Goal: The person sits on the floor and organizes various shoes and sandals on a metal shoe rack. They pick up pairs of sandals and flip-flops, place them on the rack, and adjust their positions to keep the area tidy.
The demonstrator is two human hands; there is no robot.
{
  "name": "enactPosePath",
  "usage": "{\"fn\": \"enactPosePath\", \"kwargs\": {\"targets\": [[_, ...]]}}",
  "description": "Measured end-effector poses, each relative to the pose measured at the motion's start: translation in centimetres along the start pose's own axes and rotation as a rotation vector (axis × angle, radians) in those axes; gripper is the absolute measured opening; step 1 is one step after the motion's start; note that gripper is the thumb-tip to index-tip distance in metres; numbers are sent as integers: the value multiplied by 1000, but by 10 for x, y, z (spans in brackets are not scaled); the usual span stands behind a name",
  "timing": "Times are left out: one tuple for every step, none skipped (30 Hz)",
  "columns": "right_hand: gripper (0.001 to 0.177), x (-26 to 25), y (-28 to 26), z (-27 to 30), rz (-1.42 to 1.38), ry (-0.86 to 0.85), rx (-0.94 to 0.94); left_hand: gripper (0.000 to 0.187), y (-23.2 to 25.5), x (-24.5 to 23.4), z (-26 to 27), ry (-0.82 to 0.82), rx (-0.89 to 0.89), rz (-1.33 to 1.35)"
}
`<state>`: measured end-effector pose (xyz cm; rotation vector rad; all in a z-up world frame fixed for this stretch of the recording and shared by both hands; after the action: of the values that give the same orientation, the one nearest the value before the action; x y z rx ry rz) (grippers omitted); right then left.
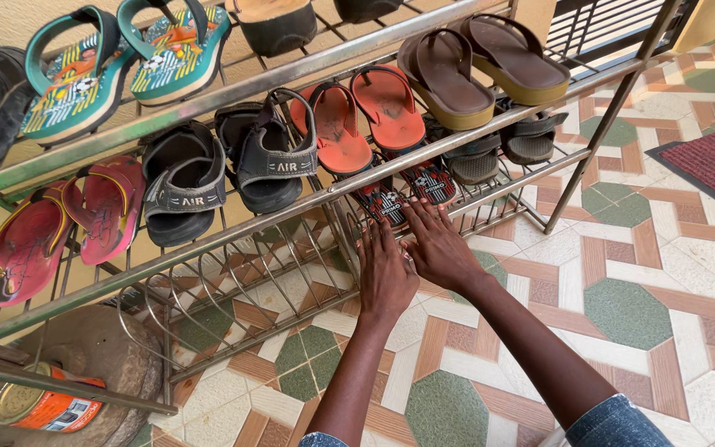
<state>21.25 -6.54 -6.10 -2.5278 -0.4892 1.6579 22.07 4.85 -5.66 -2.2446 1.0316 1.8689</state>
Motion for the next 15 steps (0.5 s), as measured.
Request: {"fn": "enactPosePath", "kwargs": {"targets": [[69,1,0,-1,-1,-2,3,77,-2,0,-1,10,-1,13],[69,2,0,-2,-3,-3,6,77,-3,-1,-2,19,-2,25],[69,3,0,-4,-4,-4,10,78,-3,-2,-4,29,-1,38],[69,4,1,-6,-14,-10,21,78,-4,-2,-5,33,-6,50],[69,5,2,-7,-24,-16,31,79,-4,-3,-7,37,-11,62],[69,7,3,-8,-34,-21,41,79,-4,-4,-7,42,-17,75],[69,7,4,-10,-49,-7,40,80,-4,-4,-8,52,-25,96],[69,8,4,-10,-65,7,39,81,-5,-4,-8,63,-33,117],[69,9,5,-11,-80,20,37,82,-6,-4,-8,74,-42,138],[69,10,4,-12,-88,38,27,81,-6,-3,-9,93,-34,130],[70,10,4,-12,-95,55,17,80,-5,-1,-9,111,-27,123],[71,11,4,-13,-102,73,8,78,-6,1,-9,128,-19,116],[71,13,4,-12,-106,79,12,78,-8,3,-9,144,-9,121],[70,15,4,-12,-111,86,17,77,-10,6,-8,160,1,126],[70,15,4,-13,-113,96,21,77,-11,8,-9,178,13,131]]}}
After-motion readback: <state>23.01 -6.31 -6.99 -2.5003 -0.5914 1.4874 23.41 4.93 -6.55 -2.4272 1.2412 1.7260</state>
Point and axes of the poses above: each hand's wrist, its own z-axis away from the middle knuckle, its own x-axis out of the palm, y = z × x, the point moved 7 cm from there along -z, towards the middle knuckle, and after that the axes turned 1 degree about -y, right-handed, at the moved point
